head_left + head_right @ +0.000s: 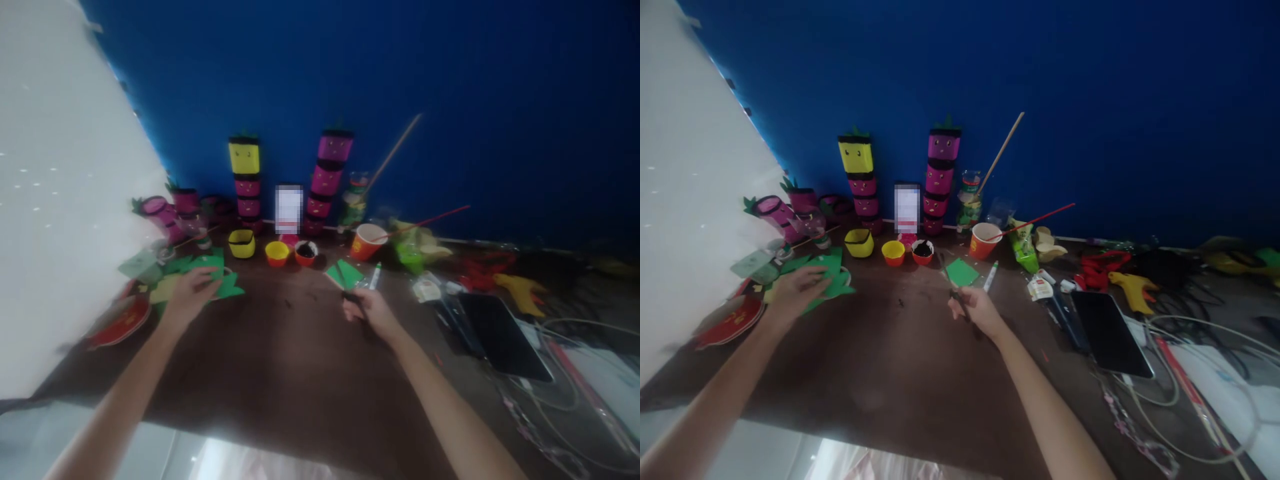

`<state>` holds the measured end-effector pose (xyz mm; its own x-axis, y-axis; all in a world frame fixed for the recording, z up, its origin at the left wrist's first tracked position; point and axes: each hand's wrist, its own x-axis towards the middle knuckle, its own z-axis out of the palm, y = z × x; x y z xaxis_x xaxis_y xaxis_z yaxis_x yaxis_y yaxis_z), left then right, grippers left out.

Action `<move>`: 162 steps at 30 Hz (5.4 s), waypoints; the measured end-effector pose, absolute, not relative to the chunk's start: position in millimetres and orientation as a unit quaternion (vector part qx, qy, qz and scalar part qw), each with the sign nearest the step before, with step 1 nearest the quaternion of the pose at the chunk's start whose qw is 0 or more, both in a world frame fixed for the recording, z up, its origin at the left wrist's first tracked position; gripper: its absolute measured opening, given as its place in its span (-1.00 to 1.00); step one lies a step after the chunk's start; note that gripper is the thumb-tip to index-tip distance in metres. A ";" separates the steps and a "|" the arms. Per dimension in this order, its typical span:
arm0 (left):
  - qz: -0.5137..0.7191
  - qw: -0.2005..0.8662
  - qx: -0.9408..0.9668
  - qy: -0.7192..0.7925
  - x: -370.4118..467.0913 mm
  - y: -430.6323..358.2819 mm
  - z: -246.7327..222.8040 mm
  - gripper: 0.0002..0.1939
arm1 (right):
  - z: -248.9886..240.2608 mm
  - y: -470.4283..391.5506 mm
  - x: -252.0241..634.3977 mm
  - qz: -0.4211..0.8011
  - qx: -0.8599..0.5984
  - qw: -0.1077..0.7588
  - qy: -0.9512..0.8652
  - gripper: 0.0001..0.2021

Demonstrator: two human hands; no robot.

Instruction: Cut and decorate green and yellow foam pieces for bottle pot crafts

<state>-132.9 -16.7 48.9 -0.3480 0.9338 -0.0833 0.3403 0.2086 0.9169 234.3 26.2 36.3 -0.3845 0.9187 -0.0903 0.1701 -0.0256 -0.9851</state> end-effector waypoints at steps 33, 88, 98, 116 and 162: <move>0.312 0.077 0.693 0.646 -69.2 -37.2 23.6 -0.78 | 21.2 -30.5 166.3 0.055 -0.342 0.193 -0.918 -0.65; 0.434 0.386 0.666 0.468 -29.4 -0.6 -5.5 -0.74 | -0.1 -2.3 185.7 0.128 -0.374 0.541 -0.742 -0.86; 0.397 0.438 0.640 0.491 -30.9 1.3 -4.6 -0.76 | -0.5 0.5 184.8 0.173 -0.414 0.515 -0.731 -0.90; 0.443 0.385 0.623 0.517 -29.7 -0.8 -3.7 -0.80 | 3.9 -3.9 184.1 0.123 -0.372 0.528 -0.754 -0.86; 0.320 0.165 0.880 0.308 -19.1 -19.5 -2.5 -0.84 | 10.7 -14.5 174.9 0.236 -0.341 0.541 -0.731 -0.72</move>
